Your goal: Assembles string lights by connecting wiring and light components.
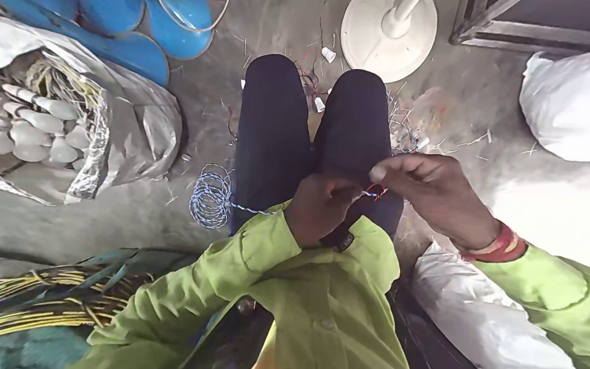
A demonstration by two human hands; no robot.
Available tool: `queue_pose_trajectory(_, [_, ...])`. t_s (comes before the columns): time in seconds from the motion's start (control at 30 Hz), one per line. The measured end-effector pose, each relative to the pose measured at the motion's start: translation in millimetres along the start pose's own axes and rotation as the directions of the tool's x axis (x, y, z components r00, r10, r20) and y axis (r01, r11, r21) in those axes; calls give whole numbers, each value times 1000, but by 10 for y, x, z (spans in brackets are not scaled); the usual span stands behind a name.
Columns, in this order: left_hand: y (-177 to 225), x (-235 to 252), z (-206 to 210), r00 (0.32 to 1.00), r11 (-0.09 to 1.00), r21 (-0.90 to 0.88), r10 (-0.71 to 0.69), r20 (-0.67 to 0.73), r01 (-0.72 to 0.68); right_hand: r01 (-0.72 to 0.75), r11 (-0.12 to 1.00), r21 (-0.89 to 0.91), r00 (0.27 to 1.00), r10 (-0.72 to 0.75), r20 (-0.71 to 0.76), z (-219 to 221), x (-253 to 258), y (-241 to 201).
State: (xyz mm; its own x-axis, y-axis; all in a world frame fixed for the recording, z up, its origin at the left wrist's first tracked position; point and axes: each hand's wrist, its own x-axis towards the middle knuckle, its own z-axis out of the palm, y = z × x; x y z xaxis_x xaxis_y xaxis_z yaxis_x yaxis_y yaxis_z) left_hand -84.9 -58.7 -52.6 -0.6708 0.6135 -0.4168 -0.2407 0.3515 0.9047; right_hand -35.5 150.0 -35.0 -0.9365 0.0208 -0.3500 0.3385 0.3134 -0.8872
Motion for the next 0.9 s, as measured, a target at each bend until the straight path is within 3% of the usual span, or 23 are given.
queue_pose_trajectory(0.1, [-20,17,-42,1000,999,-46,-22,12,22,312,925,-217,946,-323,-20,-26,9,141])
queue_pose_trajectory(0.17, [-36,29,-71,999,996,-81,-18,26,20,399,848,-348,908,-420,19,17,-4,216])
queue_pose_trajectory(0.37, [-78,45,-146,995,980,-188,76,65,-62,406,852,-330,884,-458,-96,184,-90,318])
queue_pose_trajectory(0.57, [-150,31,-97,988,976,-154,153,-10,-153,422,844,-330,867,-483,-126,263,-152,307])
queue_pose_trajectory(0.67, [-168,7,-56,1000,939,-344,-16,-3,14,483,762,-432,811,-575,-108,304,-200,326])
queue_pose_trajectory(0.77, [-170,-13,-50,964,835,-484,-254,81,261,535,571,-623,705,-708,-44,412,-277,342])
queue_pose_trajectory(0.9, [-181,-2,-41,915,761,-509,-345,208,402,550,427,-718,609,-793,-5,520,-319,395])
